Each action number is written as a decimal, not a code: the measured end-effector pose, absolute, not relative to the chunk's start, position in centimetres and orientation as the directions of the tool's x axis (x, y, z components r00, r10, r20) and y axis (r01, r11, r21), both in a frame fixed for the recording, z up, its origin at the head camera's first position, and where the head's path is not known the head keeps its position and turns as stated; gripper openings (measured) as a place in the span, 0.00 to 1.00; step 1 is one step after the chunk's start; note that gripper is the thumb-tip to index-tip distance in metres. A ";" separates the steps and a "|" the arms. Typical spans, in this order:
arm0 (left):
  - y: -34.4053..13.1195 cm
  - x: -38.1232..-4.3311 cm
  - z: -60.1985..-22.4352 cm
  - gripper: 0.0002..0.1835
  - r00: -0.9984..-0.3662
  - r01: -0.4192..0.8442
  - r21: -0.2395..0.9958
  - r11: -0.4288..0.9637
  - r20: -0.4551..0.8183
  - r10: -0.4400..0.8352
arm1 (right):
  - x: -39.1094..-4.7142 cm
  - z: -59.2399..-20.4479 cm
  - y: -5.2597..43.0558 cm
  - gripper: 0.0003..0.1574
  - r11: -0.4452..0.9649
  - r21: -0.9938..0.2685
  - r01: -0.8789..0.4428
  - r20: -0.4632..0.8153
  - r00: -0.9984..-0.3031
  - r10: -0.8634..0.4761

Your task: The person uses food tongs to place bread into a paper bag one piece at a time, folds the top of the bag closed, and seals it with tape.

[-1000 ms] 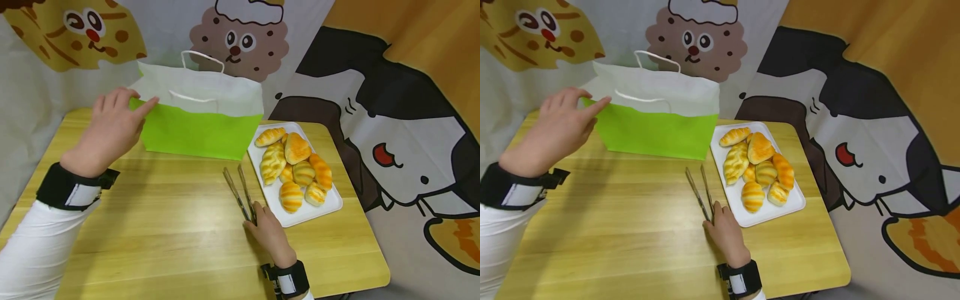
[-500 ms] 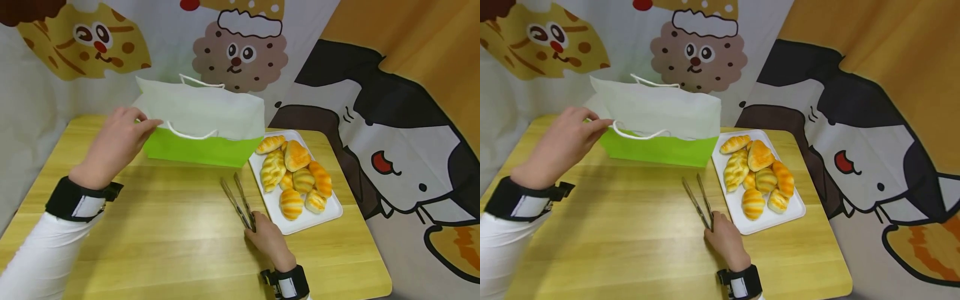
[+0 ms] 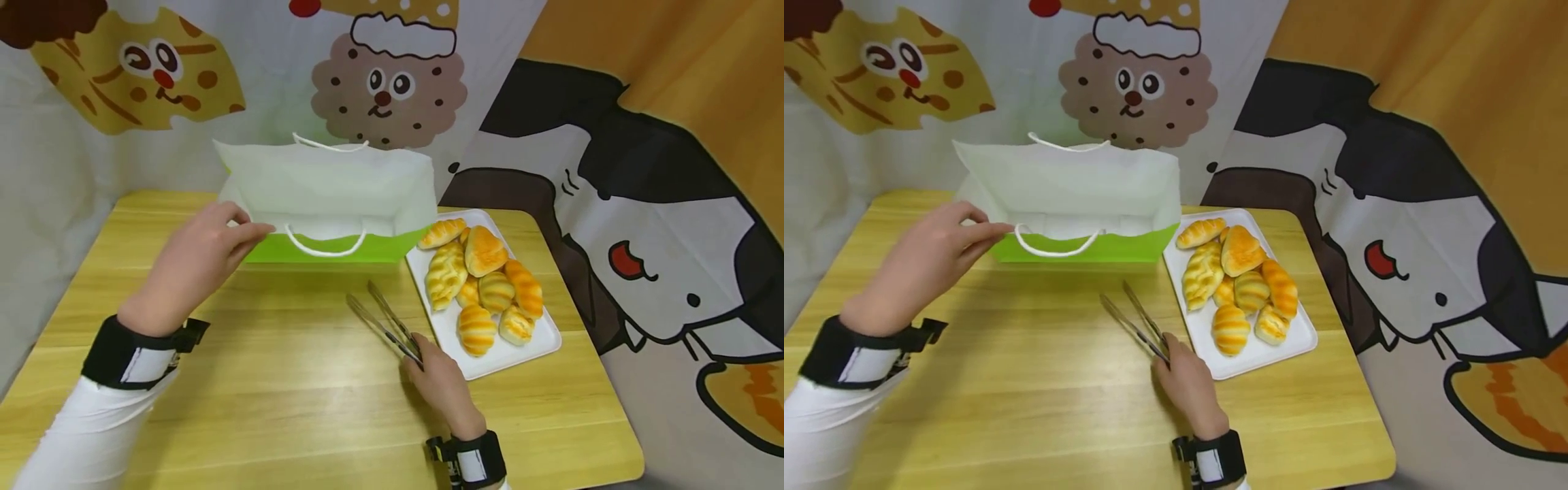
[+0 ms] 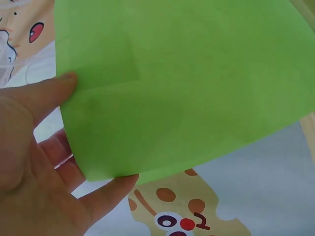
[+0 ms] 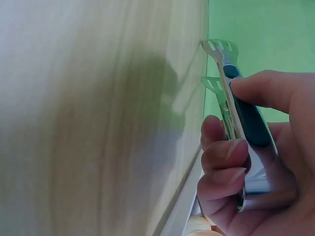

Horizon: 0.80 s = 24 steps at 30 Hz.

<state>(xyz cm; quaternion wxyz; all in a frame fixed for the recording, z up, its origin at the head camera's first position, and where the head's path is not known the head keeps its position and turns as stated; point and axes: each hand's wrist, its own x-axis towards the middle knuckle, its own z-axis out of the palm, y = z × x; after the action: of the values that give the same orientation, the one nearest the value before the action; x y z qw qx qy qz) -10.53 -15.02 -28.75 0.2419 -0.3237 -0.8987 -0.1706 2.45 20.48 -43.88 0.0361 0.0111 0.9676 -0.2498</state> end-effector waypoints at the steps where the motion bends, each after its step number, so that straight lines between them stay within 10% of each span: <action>1: -14.9 -10.3 -28.9 0.13 -0.666 0.672 0.149 0.725 0.549 0.505 | 2.4 -43.9 20.5 0.29 0.876 -0.481 0.038 -0.067 -0.998 0.006; 24: -13.5 -7.7 -29.7 0.07 -0.739 0.536 0.170 0.827 0.569 0.361 | 2.2 -42.5 23.7 0.28 0.897 -0.442 0.003 0.042 -0.999 0.024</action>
<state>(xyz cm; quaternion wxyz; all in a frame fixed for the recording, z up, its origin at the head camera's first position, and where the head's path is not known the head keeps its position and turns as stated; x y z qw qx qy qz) -7.74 -13.48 -29.70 0.2666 -0.2443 -0.9179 -0.1638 2.22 23.69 -42.47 -0.0232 0.0070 0.9736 -0.2269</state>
